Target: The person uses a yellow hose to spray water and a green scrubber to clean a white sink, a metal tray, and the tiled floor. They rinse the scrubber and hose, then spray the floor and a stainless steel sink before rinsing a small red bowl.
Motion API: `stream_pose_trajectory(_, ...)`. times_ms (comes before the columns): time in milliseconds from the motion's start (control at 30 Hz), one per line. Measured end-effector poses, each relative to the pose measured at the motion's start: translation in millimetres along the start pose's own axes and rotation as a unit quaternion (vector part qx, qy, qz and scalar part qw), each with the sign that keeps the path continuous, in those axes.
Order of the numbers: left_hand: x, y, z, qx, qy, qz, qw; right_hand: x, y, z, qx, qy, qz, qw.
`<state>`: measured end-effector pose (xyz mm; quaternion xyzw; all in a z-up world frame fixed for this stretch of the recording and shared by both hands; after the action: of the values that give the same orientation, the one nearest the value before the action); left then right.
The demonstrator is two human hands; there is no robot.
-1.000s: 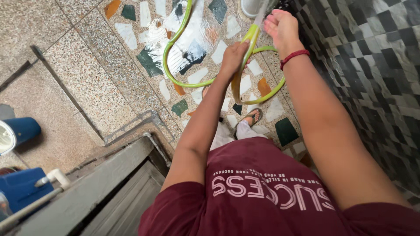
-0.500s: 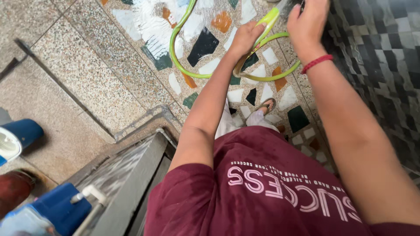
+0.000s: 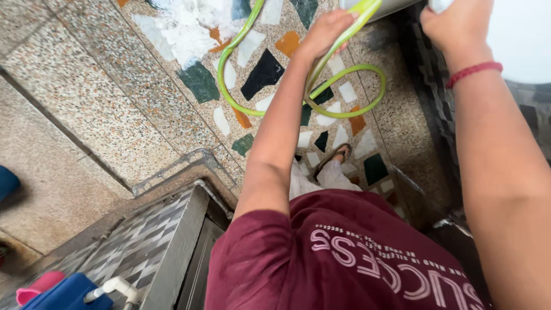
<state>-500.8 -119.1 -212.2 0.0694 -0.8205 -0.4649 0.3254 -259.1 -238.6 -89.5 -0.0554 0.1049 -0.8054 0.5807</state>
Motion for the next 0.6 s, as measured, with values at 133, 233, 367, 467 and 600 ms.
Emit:
stream_pose_trajectory(133,-51,14,2,0.007,-0.026,-0.036,0.999,2,-30,26,-0.013,0.006,-0.007,1.0)
stream_pose_trajectory(233,-98,2,0,0.023,-0.031,0.004,0.999,2,-53,43,-0.045,0.004,-0.024,0.999)
stream_pose_trajectory(367,-172,-32,-3,-0.044,-0.01,0.036,0.998,4,-54,44,-0.037,0.0,-0.014,0.999)
stream_pose_trajectory(467,-199,-43,-18,0.024,-0.015,0.042,0.999,7,-43,36,-0.026,-0.002,-0.009,1.0)
stream_pose_trajectory(600,-152,-20,-23,-0.001,-0.034,0.038,0.999,11,-35,32,-0.027,-0.004,-0.006,1.0)
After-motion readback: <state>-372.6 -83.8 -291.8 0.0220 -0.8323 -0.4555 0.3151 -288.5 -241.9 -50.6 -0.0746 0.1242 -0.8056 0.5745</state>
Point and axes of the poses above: each hand's wrist, its own x-axis away from the middle knuckle, its own z-axis out of the back of the hand, y = z × x, the point moved 2 cm from there along -x, towards the middle knuckle, and after that the axes turned 4 degrees about z, right-handed, at the moved point
